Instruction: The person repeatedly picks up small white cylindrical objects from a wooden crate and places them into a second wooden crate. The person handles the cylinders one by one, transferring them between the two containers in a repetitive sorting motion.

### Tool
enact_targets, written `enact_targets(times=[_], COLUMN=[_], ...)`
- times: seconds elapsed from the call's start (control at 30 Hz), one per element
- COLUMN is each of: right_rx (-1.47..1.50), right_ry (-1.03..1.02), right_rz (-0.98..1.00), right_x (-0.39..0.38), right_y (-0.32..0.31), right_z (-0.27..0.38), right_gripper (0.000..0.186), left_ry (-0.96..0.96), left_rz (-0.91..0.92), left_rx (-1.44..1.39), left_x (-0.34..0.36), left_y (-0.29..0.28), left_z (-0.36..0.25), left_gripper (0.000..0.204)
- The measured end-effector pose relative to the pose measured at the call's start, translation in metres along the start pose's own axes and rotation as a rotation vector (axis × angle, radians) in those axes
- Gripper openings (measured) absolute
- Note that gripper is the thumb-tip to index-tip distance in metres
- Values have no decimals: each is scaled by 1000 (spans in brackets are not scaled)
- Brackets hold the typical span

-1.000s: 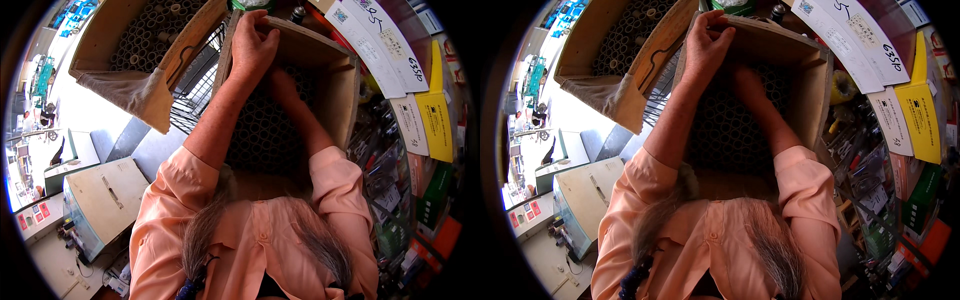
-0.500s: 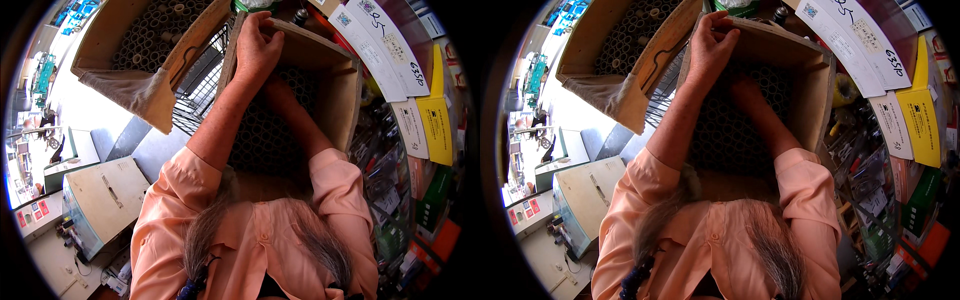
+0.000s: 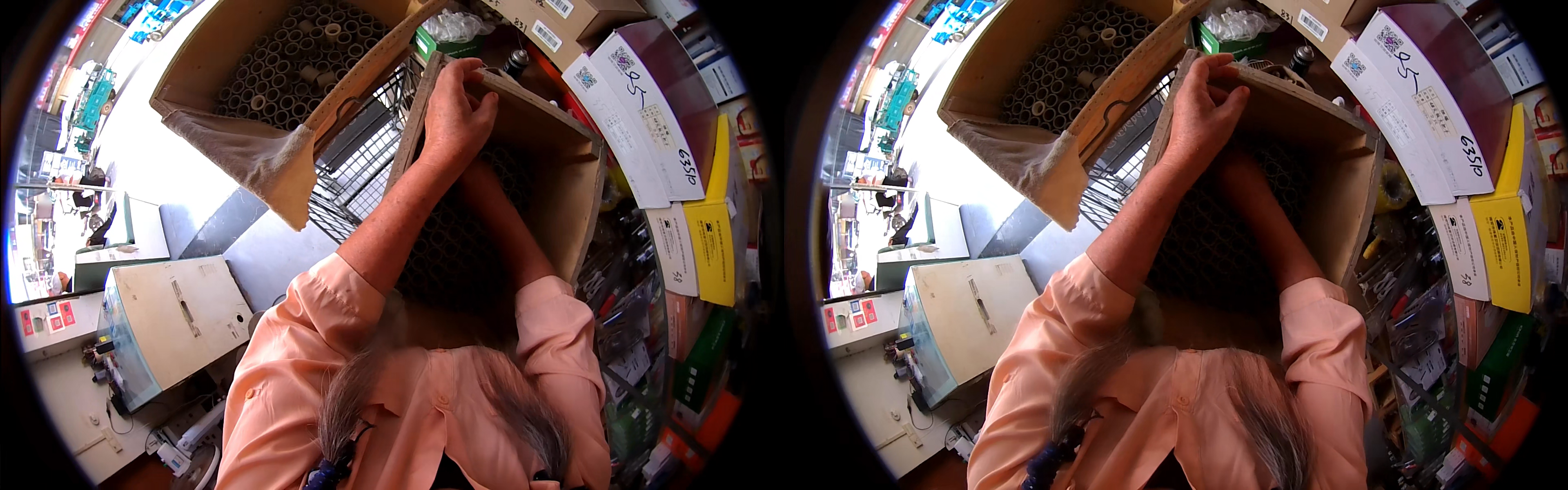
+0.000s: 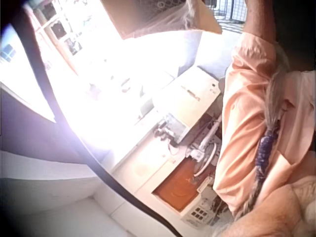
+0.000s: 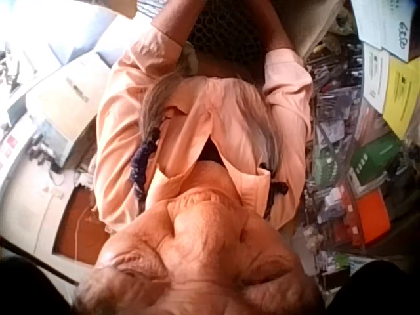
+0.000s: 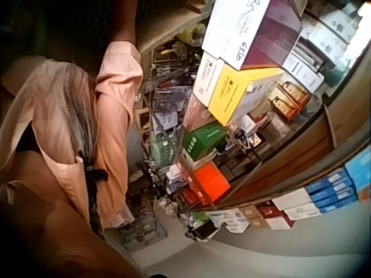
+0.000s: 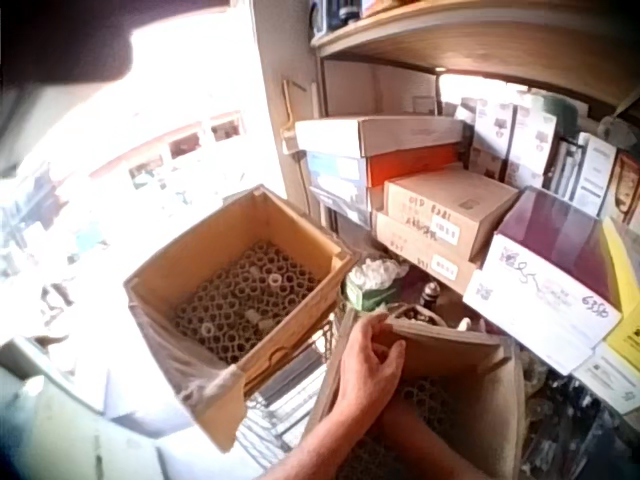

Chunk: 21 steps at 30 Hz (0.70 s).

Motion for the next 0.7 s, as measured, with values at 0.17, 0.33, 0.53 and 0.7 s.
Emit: enact_targets(times=[0.17, 0.33, 0.53, 0.7], right_rx=[90, -72, -10, -42], right_ry=[35, 155, 185, 253], right_rz=[39, 41, -246, -419], right_x=[-1, -8, -29, -54], right_y=[8, -50, -133, -143], right_z=[-20, 52, 93, 38], right_gripper=[33, 29, 22, 23], left_ry=[-9, -35, -53, -129], left_rz=[2, 3, 15, 17], left_rx=[-11, -4, -77, -310], left_x=[-1, -2, 0, 20], left_y=[0, -8, -7, -19], left_z=[-2, -4, -14, -11], left_gripper=[48, 44, 42, 36])
Point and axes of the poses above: each hand's wrist, its own x-axis towards the middle knuckle, its own y-axis out of the palm, z = x × y, the point moved 7 cm from there along x, towards the middle knuckle, and after that the axes turned 6 degrees about -z, right-handed, at the moved point
